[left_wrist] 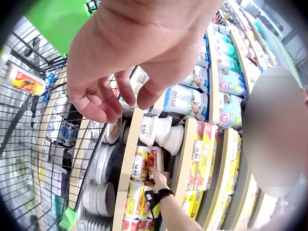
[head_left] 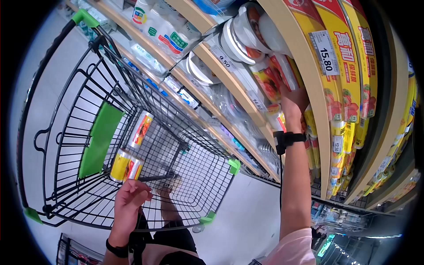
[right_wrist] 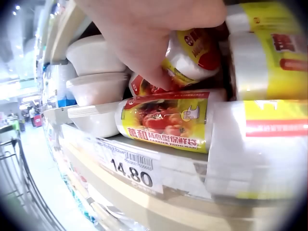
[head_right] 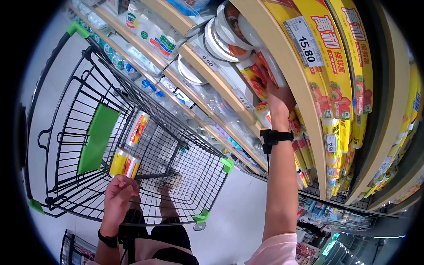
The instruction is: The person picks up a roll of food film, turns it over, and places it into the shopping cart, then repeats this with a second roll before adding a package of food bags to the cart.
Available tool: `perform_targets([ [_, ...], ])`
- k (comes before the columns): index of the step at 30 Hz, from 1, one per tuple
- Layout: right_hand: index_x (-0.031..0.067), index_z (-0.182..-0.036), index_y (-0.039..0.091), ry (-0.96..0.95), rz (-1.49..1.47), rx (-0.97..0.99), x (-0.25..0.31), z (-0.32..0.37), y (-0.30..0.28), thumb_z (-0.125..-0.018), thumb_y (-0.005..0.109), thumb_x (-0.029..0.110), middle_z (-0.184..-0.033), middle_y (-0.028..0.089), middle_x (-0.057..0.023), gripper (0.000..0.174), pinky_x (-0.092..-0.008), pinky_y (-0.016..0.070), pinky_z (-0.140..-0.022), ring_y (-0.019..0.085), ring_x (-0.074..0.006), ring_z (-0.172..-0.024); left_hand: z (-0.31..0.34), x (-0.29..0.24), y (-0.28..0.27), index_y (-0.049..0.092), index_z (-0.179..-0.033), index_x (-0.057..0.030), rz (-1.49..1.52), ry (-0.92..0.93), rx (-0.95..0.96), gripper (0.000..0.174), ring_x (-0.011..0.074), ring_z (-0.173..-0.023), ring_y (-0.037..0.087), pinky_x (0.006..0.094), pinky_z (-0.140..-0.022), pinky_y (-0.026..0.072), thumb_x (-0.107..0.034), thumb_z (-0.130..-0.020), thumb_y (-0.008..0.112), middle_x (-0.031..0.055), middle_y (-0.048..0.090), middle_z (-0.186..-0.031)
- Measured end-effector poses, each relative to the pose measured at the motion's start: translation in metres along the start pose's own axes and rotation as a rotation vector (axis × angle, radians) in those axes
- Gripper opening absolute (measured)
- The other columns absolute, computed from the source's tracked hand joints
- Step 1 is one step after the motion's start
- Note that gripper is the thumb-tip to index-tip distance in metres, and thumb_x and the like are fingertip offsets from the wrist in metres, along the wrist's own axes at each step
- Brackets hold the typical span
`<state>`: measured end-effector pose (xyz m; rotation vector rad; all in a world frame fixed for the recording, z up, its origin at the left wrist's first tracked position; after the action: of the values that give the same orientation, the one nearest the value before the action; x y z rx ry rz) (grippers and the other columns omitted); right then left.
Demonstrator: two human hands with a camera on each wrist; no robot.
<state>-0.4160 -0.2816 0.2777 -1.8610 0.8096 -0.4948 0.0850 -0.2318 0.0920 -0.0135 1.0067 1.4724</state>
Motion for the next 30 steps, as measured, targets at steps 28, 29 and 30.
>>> perform_targets([
  [28,0.0002,-0.128,0.047,0.803,-1.614,0.226,-0.034,0.293,-0.124,-0.089,0.071,0.012,-0.119,0.059,-0.0133,0.048,-0.0327,0.0517,-0.091,0.062,-0.0206,-0.106,0.048,-0.044,0.11,0.054,-0.121,-0.0045,-0.023,0.051,0.316,0.027,0.0205,-0.095,0.064,0.0343,-0.083,0.0537,-0.014,-0.096,0.059,0.0099,0.061,-0.113],
  [29,0.0012,-0.129,0.047,0.784,-1.659,0.26,-0.031,0.303,-0.131,-0.089,0.072,0.012,-0.118,0.06,-0.0125,0.048,-0.0321,0.051,-0.091,0.061,-0.0194,-0.106,0.057,-0.046,0.12,0.052,-0.126,-0.0057,-0.01,0.043,0.32,0.032,0.0211,-0.099,0.063,0.0358,-0.084,0.054,-0.015,-0.096,0.059,0.0099,0.059,-0.115],
  [30,0.0023,-0.129,0.048,0.763,-1.702,0.294,-0.028,0.312,-0.138,-0.089,0.072,0.012,-0.117,0.06,-0.0117,0.048,-0.0315,0.0502,-0.091,0.06,-0.0183,-0.106,0.066,-0.046,0.131,0.049,-0.13,-0.0068,0.004,0.035,0.323,0.037,0.0218,-0.102,0.062,0.0374,-0.085,0.0543,-0.016,-0.096,0.06,0.0099,0.057,-0.117],
])
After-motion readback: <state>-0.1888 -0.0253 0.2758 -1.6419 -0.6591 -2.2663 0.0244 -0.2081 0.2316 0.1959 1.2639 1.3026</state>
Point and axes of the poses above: each hand's wrist, its own z-axis away from the middle knuckle, its own y-axis out of the palm, x = y × z, the point moved 9 cm from there along -z, towards the middle knuckle
